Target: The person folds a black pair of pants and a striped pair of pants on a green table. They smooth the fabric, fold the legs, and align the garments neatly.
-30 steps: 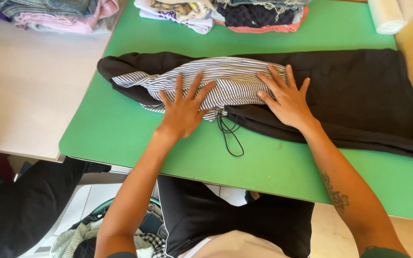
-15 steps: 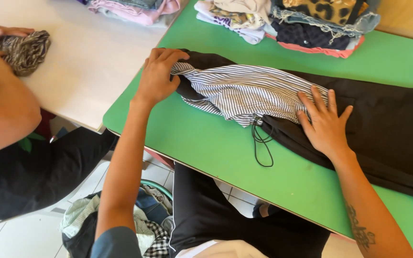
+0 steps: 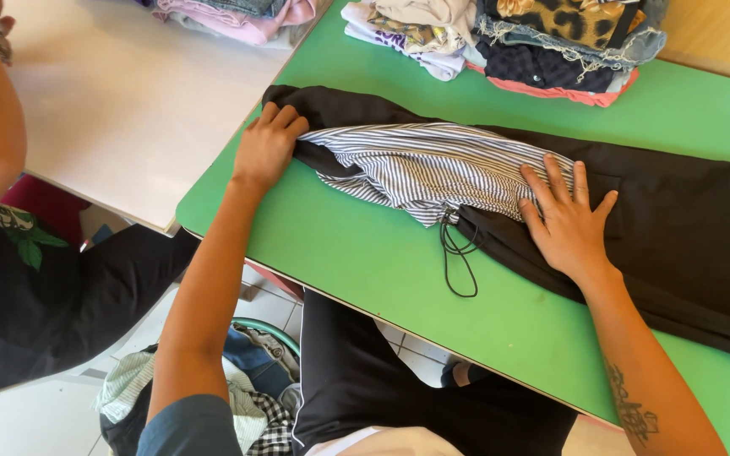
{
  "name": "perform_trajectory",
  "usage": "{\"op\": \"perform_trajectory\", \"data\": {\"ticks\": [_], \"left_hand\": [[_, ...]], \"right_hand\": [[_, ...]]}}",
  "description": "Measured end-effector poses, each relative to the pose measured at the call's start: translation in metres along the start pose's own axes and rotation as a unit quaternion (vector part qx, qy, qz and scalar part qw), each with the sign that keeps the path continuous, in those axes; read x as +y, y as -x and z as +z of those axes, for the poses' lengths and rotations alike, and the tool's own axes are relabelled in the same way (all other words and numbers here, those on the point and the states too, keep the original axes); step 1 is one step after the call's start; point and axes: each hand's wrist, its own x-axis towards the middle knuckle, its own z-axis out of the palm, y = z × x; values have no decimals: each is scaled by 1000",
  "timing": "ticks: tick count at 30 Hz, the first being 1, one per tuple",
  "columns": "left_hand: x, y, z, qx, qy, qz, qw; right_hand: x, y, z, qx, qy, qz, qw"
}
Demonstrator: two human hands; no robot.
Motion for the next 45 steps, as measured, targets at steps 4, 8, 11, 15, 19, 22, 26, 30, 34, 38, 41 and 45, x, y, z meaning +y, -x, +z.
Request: {"op": "perform_trajectory", "data": {"ticks": [4,8,11,15,19,22,26,30,34,38,41,45], "left_hand": [[0,-3,-16,-20,90,-56,994],[-2,-18,-49,-87,203,-66,973],[2,-28,-37,-62,230,-95,967],[-10,-52,-23,-46,290,-182,938],[-11,-68,-7,-177,216,-173,944],[5,-79,-29,-169,181,-117,962],[18,-83,-53,-59,298,-51,951],[23,-80,-64,-120,369,-84,918],[23,-68,-45,-125,361,-118,916],[26,-71,-41,-87,377,-153,909],[29,-72,-45,-23,390,-157,907],[45,-68,-50,-37,351,-236,905]], "right_hand": [[-2,2,-2,10,-2,-5,1000],[-3,2,-2,14,-6,-5,1000],[-2,1,-1,18,-9,-7,1000],[4,1,2,35,-31,-16,999],[16,1,11,95,-82,-51,991],[30,-5,22,190,-104,-90,972],[37,-7,22,312,-133,-146,929],[17,2,-2,378,-95,-167,906],[-2,11,-10,403,-79,-139,901],[-45,27,-12,297,-233,-128,917],[-117,34,-33,-5,-314,-122,942],[-165,16,-25,-79,-412,13,908]]}}
